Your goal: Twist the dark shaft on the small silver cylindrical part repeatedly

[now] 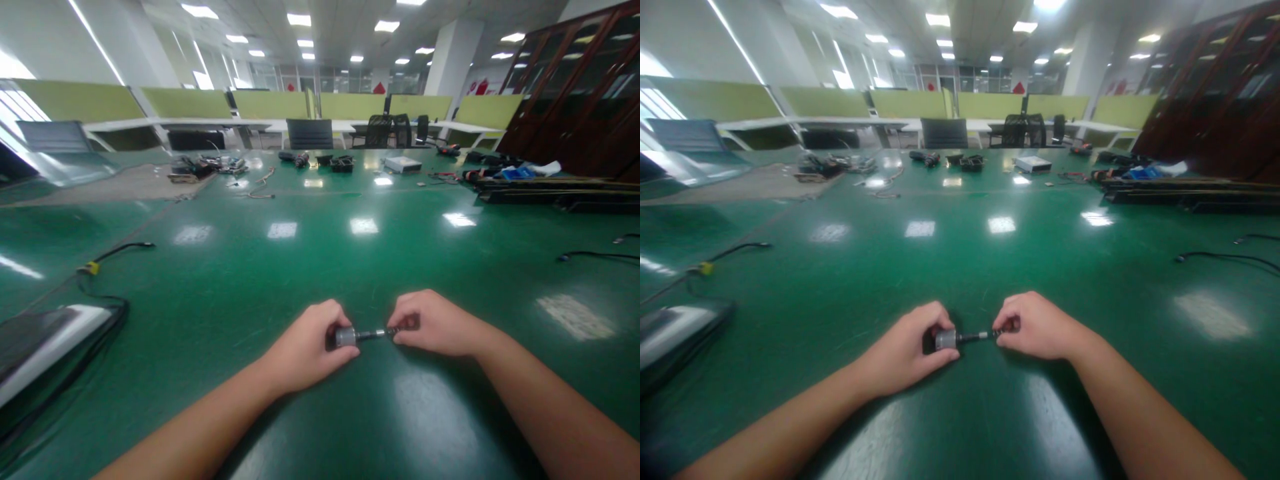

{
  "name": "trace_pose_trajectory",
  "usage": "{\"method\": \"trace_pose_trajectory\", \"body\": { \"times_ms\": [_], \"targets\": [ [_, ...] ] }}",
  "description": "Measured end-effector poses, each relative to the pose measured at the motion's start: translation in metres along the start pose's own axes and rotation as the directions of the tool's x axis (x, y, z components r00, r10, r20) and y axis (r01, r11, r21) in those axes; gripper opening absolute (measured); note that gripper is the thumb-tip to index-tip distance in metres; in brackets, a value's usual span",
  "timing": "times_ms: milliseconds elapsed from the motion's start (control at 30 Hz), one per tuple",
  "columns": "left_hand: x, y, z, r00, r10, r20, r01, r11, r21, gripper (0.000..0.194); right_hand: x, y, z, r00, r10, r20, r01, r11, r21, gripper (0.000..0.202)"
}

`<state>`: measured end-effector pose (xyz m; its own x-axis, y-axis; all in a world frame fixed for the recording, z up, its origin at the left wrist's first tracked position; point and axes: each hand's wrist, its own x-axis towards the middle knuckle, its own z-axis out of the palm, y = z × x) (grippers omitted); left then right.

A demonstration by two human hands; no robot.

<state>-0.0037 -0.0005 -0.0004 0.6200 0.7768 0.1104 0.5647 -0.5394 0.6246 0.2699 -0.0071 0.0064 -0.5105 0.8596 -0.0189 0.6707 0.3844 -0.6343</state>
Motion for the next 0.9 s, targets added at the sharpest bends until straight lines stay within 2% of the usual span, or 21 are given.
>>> {"method": "trace_pose_trajectory", "body": {
  "times_ms": [633, 733, 900],
  "targets": [
    [0.0, 0.0, 0.002, 1.0, 0.012, 0.002, -0.012, 1.0, 0.003, 0.024, 0.001, 0.0, 0.006, 0.998, -0.045, -0.037, 0.044, 0.999, -0.027, 0.012],
    [0.0, 0.0, 0.002, 1.0, 0.013, -0.005, -0.013, 1.0, 0.006, 0.024, 0.008, -0.005, 0.017, 0.993, -0.105, -0.049, 0.105, 0.994, 0.013, 0.011],
    [0.001, -0.002, 0.003, 0.998, 0.053, -0.028, -0.052, 0.999, 0.01, 0.023, 0.021, -0.02, 0.042, 0.969, -0.204, -0.14, 0.2, 0.979, -0.044, 0.011]
  ]
}}
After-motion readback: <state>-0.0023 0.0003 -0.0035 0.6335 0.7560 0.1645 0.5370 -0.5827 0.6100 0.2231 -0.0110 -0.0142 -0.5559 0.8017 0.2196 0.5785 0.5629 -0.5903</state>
